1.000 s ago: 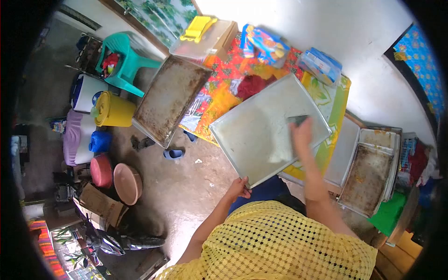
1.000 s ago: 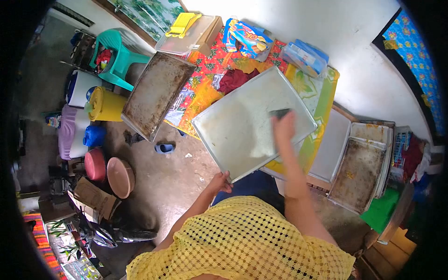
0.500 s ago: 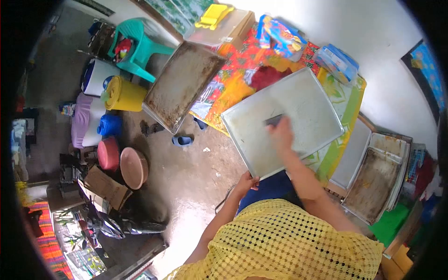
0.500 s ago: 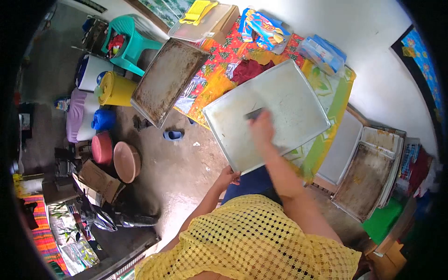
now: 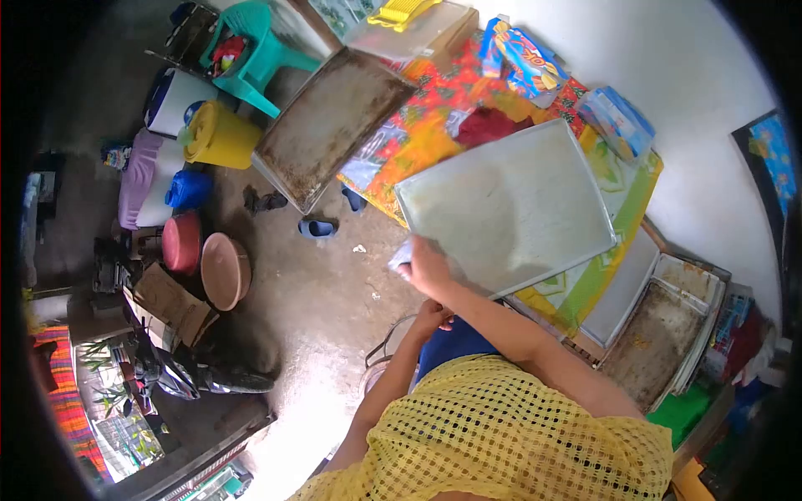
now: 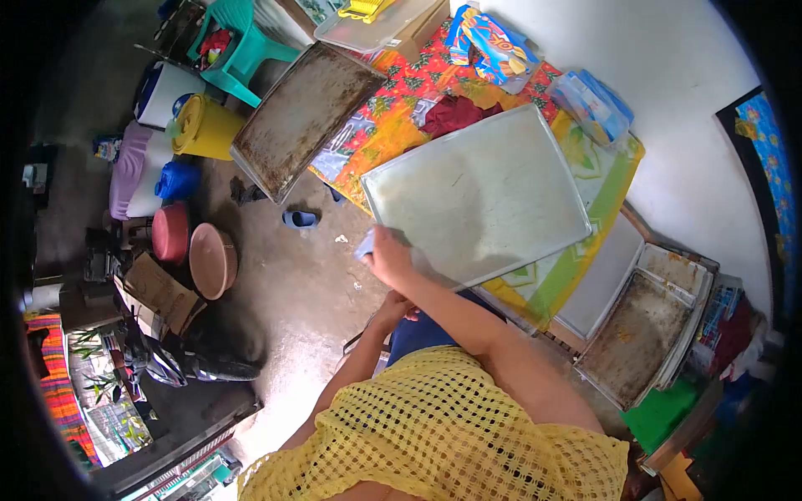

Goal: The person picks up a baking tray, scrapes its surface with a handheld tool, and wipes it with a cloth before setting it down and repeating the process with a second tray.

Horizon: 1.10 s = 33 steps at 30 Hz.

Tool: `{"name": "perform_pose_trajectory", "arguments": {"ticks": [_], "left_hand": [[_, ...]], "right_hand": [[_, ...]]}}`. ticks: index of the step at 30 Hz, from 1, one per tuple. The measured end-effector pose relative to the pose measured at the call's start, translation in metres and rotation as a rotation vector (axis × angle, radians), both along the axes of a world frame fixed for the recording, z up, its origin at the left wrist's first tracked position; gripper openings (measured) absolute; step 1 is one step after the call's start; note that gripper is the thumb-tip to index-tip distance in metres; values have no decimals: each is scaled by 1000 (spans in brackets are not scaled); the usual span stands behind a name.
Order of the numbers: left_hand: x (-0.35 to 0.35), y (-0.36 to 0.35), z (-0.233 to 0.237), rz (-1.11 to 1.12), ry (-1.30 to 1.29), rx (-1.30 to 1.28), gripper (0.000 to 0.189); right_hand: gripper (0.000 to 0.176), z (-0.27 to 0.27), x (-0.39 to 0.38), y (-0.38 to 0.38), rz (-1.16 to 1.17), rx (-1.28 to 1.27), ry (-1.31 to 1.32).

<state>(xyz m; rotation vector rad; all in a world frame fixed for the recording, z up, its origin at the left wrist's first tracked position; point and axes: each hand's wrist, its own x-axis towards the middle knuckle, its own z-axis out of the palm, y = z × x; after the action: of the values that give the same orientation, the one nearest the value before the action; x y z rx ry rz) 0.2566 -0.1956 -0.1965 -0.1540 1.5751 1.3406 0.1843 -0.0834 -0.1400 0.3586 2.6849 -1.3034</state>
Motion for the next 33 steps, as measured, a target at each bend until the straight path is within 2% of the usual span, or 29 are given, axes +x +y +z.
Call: {"name": "perform_pose_trajectory", "arguments": {"ticks": [3,5,6,7,9,10,13,15,16,17,18,20,23,24,27,31,32,33], "left_hand": [[5,-6,5,36,-25,24,30],[5,-2,15,76,-15,37,29],[5,-1,14,70,-8,42,29],[5,-1,13,66,-1,46,29],[4,-1,12,47,21,43,29],[2,-1,13,32,34,38,29],[-2,1,20,-30,29,31,28],[-4,1,23,-52,28,3,26],[-3,2,21,-50,36,-20,26],[-3,3,18,-49,46,-43,25],[-2,4,17,-36,44,-31,24],[-2,1,15,-15,40,-15,23],[-1,-3,13,-42,79,30,23],[-1,-2,14,-36,79,21,24],[-2,0,12,-32,82,31,25],[-3,2,13,-49,52,-9,28],[-3,1,13,-41,61,11,28],[-3,1,14,-36,68,32,29]], "right_hand": [[65,35,-4,29,-90,-137,19],[72,11,-11,85,-377,160,47],[78,26,-16,133,-507,45,-58],[80,11,-11,175,-634,114,106],[77,16,-5,252,-823,315,-27],[75,24,-3,271,-921,365,-95],[69,7,-16,243,-943,348,-18],[67,-8,-34,170,-751,209,-61],[67,-49,-39,126,-559,299,130],[63,-29,-37,72,-410,304,99],[63,-28,-38,28,-271,203,53],[61,5,-34,-9,61,80,-34],[54,11,-36,-17,-25,10,278],[44,29,-37,-10,-94,34,397],[35,19,-44,20,148,257,794],[30,34,-51,25,232,360,613],[31,40,-50,22,182,334,664],[32,38,-48,20,247,387,626]]}}
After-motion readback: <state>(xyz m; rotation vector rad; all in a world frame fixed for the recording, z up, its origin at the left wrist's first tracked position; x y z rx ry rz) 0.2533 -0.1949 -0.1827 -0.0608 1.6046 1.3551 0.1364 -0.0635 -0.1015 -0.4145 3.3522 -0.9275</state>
